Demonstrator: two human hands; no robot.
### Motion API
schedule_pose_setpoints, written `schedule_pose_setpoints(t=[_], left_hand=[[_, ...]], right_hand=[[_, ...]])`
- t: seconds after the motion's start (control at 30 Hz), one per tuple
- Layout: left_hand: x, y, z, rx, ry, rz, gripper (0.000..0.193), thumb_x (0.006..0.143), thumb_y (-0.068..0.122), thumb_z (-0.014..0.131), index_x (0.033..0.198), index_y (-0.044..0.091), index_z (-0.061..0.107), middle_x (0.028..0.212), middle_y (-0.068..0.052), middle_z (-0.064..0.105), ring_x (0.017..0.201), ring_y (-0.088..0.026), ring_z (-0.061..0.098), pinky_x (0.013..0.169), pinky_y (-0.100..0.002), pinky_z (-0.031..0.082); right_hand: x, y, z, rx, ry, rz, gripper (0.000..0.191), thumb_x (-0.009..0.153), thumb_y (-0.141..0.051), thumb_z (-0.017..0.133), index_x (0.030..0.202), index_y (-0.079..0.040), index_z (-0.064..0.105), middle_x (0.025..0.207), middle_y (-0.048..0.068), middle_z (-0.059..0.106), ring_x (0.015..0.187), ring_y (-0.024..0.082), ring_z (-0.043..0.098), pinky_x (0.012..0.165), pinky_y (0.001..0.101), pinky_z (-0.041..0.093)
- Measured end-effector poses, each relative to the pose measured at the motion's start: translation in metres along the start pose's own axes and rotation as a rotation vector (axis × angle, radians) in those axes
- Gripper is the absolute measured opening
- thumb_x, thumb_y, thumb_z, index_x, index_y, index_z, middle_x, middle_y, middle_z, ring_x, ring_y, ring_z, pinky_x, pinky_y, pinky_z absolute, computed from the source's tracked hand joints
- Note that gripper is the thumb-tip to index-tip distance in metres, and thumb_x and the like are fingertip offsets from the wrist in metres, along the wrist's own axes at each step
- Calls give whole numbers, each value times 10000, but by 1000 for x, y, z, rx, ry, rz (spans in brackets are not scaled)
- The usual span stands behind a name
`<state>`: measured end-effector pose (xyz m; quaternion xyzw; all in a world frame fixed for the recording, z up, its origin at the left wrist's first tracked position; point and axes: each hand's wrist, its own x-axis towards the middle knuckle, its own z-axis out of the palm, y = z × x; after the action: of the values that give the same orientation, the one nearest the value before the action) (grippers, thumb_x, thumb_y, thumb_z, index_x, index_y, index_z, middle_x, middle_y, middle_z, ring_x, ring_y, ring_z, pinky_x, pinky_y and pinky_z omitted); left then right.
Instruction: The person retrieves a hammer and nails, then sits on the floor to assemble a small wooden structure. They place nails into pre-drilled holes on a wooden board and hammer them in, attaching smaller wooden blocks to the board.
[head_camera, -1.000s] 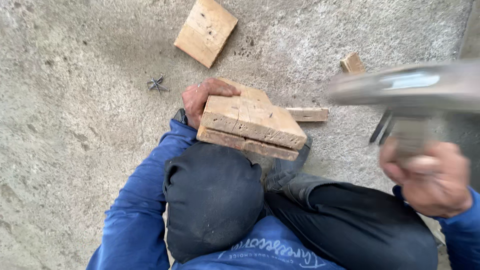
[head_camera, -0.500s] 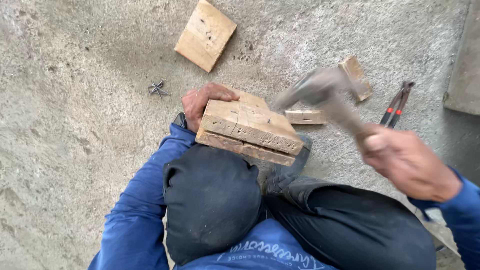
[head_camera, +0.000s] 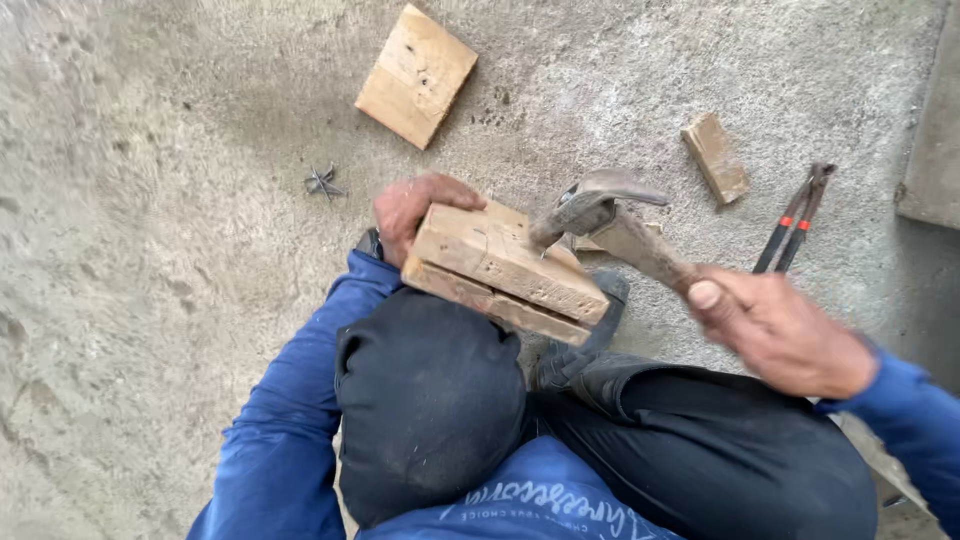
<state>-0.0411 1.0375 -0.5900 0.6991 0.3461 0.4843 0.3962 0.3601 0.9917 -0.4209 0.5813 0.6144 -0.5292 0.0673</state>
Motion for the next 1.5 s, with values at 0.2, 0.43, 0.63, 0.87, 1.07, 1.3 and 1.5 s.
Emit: schedule_pose_setpoints(t=[0.2,0.43,0.63,0.87,1.07,1.3,1.5], left_hand=[[1,-1,-2,10,-32,-39,348,949,316,775,1071,26,626,1043,-152,760,986,-291,780,847,-380,631],[1,-6,-4,3,-51,-2,372,932,302,770,1086,7,604,1034,-176,742,990,-307,771,847,-391,634],[-1,-5,-5,-53,-71,-11,308,972,267,749,1096,14,626,1041,-165,751,1014,-317,787,888,-405,648],[2,-10,-8,-61,-140,-10,321,936,271,734,1123,27,643,1056,-167,749,1009,-328,768,871,-390,632],[-4,-6,-4,28,-44,-57,359,930,282,800,1109,28,622,1051,-132,753,978,-267,783,835,-344,632],[12,-29,0,174,21,0,754,721,645,876,1071,24,632,980,-116,742,885,-232,768,790,-340,611],[25,-59,11,217,71,-29,1087,719,826,807,1247,-100,593,1024,-105,768,925,-228,789,858,-333,642]], right_hand=[[-14,27,-7,794,66,27,339,1047,-230,507,836,12,616,649,83,583,550,178,545,439,327,434],[-11,4,1,535,262,516,229,970,-223,490,968,-63,653,702,49,597,580,171,514,515,310,417],[-7,19,-9,319,45,142,214,978,-230,515,916,-51,616,656,67,594,592,191,564,541,321,457],[-3,10,1,-46,79,-141,316,1017,-370,526,836,-114,563,667,48,558,570,166,522,536,321,432],[-20,6,0,476,298,19,466,1051,-476,445,845,-78,573,619,9,515,527,101,484,478,277,405],[11,15,21,409,230,-14,607,1055,-581,383,860,-29,541,643,3,462,527,71,420,453,252,360],[15,23,24,711,316,58,581,1052,-573,398,995,-7,521,634,19,432,483,80,397,410,257,363]])
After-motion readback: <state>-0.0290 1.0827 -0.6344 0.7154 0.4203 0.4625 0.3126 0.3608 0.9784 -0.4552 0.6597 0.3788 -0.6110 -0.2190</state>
